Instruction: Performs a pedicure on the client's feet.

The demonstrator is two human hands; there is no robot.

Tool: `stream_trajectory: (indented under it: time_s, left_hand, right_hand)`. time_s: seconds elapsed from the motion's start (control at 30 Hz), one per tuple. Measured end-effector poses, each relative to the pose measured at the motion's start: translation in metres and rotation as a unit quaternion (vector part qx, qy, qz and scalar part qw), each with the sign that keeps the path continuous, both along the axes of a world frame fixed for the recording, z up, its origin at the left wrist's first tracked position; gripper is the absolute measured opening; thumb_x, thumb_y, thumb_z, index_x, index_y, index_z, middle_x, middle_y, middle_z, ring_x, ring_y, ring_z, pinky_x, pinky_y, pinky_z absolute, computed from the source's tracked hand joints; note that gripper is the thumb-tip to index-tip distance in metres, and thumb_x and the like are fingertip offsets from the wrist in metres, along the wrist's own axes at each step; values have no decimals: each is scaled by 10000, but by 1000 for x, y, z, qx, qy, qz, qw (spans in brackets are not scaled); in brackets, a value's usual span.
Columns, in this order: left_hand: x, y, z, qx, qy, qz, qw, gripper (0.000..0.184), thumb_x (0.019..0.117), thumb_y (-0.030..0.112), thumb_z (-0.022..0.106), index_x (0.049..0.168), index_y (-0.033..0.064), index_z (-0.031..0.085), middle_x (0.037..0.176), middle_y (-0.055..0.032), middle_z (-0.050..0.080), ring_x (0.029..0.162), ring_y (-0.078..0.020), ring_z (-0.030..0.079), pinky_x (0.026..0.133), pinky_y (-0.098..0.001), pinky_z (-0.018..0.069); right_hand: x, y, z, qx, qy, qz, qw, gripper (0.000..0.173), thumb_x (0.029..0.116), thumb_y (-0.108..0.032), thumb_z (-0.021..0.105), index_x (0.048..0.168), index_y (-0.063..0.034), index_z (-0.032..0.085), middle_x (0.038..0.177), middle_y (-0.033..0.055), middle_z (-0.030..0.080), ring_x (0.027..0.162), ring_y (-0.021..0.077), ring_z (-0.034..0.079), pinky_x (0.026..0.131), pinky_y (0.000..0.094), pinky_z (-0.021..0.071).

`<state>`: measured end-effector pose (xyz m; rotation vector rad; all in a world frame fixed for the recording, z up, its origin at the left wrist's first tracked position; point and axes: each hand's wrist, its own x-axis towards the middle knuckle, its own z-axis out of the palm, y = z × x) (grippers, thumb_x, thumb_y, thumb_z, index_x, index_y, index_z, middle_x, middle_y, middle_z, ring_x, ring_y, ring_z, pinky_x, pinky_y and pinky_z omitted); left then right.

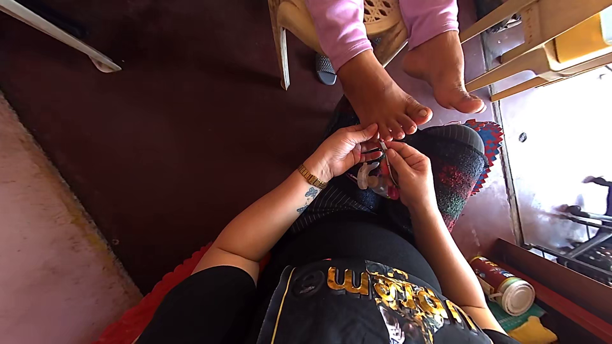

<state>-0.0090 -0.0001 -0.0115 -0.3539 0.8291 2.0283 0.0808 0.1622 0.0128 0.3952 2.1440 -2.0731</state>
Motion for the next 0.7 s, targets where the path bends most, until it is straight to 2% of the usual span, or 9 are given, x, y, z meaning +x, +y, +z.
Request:
stream_trajectory:
  time_s: [0.07,0.17,0.37,0.43,0.53,0.7]
  left_hand:
    - [0,0,-1,-3,-1,0,1000,153,1079,151,476,1119,76,603,976,-53,692,913,-172,704,857,-351,597]
    - [0,-1,1,-5,1,0,1000,165,1083,160,469,1126,71,601,978,-55,688,910,-173,703,852,-351,597]
    - [1,0,0,-3,1,0,1000,157,1079,161,479,1097,75,609,963,-50,686,908,-170,701,853,-347,597]
    - [1,0,0,-5,1,2,1000,154,1078,158,483,1085,70,610,961,-52,686,909,-173,699,854,-352,596]
    - [0,0,-2,1,5,1,1000,167,1077,159,486,1143,58,601,992,-64,692,932,-182,702,873,-368,594]
    - [0,0,-1,5,9,3,1000,157,1076,157,489,1098,67,615,955,-53,691,902,-171,706,859,-354,599]
  right_hand:
    - [0,1,0,-3,-1,0,1000,233,1069,-130,522,1195,-43,697,683,20,631,444,48,500,401,184,447]
    - [-1,1,1,-8,7,8,1000,235,1071,-118,516,1200,-23,688,733,38,683,457,50,538,417,186,481]
    - [-1,3,0,0,-2,7,1000,239,1068,-137,522,1201,-49,700,670,14,614,435,49,486,391,186,437]
    - [-1,3,-1,-4,4,9,1000,239,1069,-130,522,1203,-39,698,704,25,657,454,55,527,413,190,472]
    - [-1,1,-2,-12,13,8,1000,230,1072,-116,514,1193,-22,685,754,45,705,439,44,528,407,182,474]
    - [-1,3,-2,2,6,11,1000,228,1069,-144,529,1191,-47,695,670,13,628,433,43,497,389,181,441]
